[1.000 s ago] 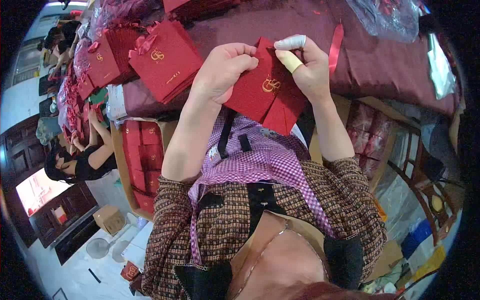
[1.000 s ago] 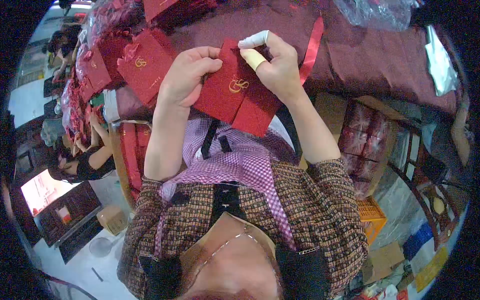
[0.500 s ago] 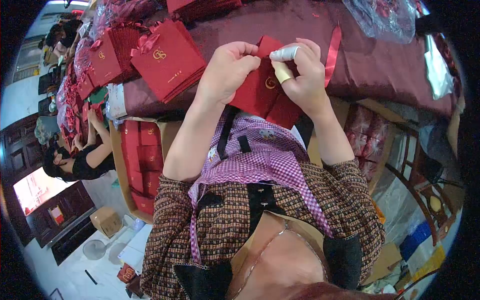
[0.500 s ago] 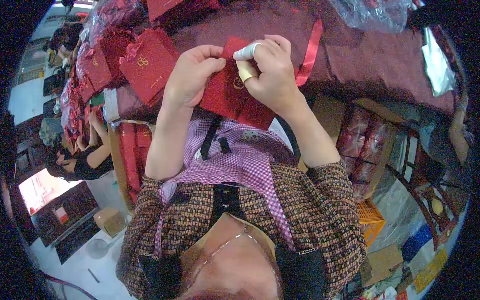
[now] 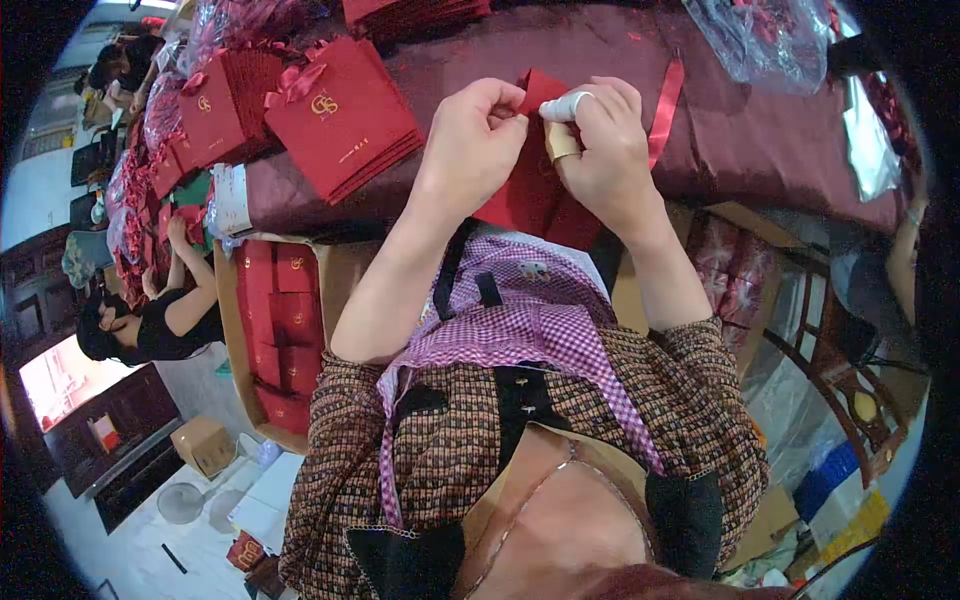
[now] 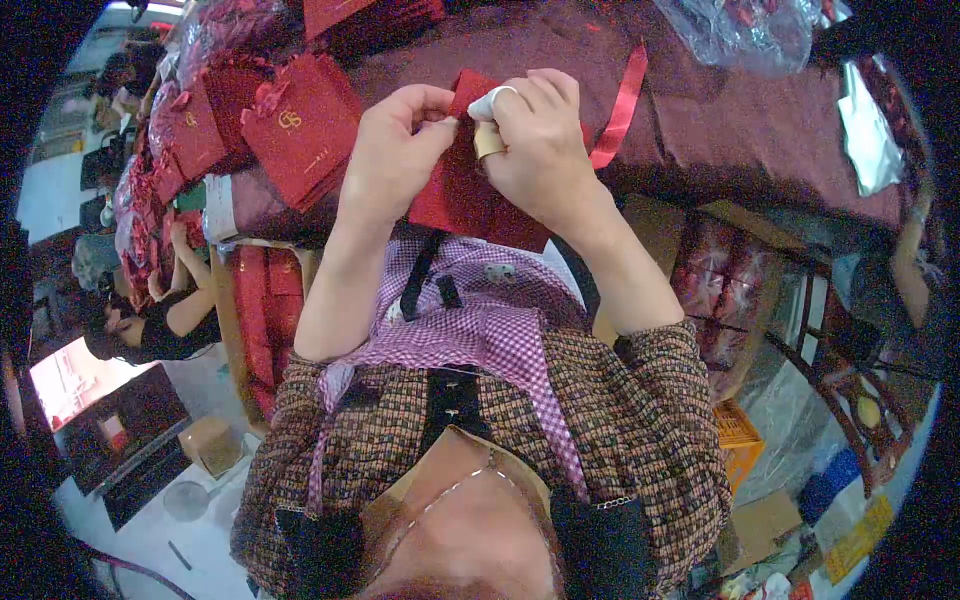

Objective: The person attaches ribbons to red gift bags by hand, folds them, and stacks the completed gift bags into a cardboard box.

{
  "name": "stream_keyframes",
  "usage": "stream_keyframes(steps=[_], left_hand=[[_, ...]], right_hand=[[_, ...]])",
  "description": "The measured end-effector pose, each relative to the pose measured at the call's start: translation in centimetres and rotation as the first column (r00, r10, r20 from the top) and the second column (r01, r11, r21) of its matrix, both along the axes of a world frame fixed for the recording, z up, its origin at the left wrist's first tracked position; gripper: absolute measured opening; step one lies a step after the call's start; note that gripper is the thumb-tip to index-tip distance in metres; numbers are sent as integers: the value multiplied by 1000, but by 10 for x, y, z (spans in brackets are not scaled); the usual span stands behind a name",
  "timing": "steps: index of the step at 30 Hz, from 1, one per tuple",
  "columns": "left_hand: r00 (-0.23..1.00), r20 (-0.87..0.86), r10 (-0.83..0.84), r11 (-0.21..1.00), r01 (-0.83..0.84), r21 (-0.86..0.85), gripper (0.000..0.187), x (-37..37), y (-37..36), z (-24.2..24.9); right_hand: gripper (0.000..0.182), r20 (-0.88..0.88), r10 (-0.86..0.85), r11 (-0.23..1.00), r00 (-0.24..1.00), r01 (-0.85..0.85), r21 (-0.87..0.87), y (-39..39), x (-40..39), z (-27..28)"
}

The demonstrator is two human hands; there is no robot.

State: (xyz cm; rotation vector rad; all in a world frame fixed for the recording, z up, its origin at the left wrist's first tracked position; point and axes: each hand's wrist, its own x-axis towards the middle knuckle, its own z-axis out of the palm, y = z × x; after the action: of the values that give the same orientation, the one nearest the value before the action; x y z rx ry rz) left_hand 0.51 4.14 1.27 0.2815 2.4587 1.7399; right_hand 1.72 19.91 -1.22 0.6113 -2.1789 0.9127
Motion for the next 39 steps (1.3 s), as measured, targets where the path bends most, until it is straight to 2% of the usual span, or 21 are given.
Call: stream_keyframes(steps=[1, 3, 8, 11, 13, 14, 15, 17, 18, 20, 24, 26, 27, 29, 30, 32, 35, 37, 39], left_hand=[[1000, -1, 1, 1000, -1, 3, 19, 2, 2, 3], [986, -165, 30, 987, -56, -153, 17, 5, 6, 10], [952, -305, 30, 961, -112, -254, 18, 5, 7, -1], [925, -378, 32, 949, -148, -280, 20, 7, 8, 3], [941, -336, 34, 972, -109, -209, 23, 10, 7, 5], [941, -335, 39, 972, -113, -206, 23, 9, 7, 4], [921, -388, 28, 972, -116, -205, 25, 9, 9, 3], [896, -443, 16, 973, -117, -201, 26, 7, 10, 3], [908, -418, 18, 977, -105, -187, 26, 6, 10, 3], [918, -396, 23, 981, -98, -170, 26, 6, 9, 3], [958, -280, 66, 996, -81, -41, 23, 6, 7, -1], [971, -223, 87, 996, -83, 25, 21, 6, 8, -4], [971, -226, 84, 996, -76, 44, 20, 5, 7, -4], [970, -231, 80, 996, -67, 64, 19, 4, 6, -4], [981, -176, 77, 995, -65, 76, 20, 4, 5, -3], [990, -118, 72, 994, -62, 88, 20, 3, 3, -1], [992, -118, 53, 996, -43, 81, 21, -2, 2, -4], [999, -7, 47, 981, -44, 191, 22, -7, 0, -13], [998, 9, 54, 979, -55, 195, 23, -9, -4, -15]], right_hand=[[17, 3, 16, 999, 1000, -16, 32, 1, -1, 1], [17, -20, -3, 995, 1000, 4, 99, -2, 1, 7], [18, -30, -22, 968, 999, 28, 251, -6, 3, 15], [16, 5, -4, 987, 1000, 3, 161, -4, -3, 12], [13, 300, 101, 978, 949, -38, -207, -3, -1, 15], [13, 385, 95, 974, 918, -7, -225, -2, 0, 21], [13, 387, 96, 975, 917, -9, -222, -3, 0, 21], [15, 150, 17, 995, 989, -2, -100, -6, -3, 19], [15, 147, 17, 995, 989, -3, -97, -6, -4, 18], [17, -16, 5, 1000, 1000, -5, -12, -6, -6, 16], [18, -74, 30, 1000, 997, -29, 10, -7, -6, 11], [17, 43, -11, 994, 999, 16, -104, -8, -4, 6], [17, 45, -13, 995, 999, 18, -103, -9, -3, 4], [15, 284, 18, 948, 959, 74, -309, -11, 0, 1], [15, 282, 18, 948, 959, 73, -309, -11, 0, 0], [13, 423, 83, 910, 902, 104, -400, -11, 1, -2], [12, 407, 105, 891, 907, 96, -444, -9, 0, -2], [10, 421, 108, 901, 901, 90, -425, -5, 0, 1], [7, 437, 106, 910, 893, 90, -405, -3, -1, 2]])
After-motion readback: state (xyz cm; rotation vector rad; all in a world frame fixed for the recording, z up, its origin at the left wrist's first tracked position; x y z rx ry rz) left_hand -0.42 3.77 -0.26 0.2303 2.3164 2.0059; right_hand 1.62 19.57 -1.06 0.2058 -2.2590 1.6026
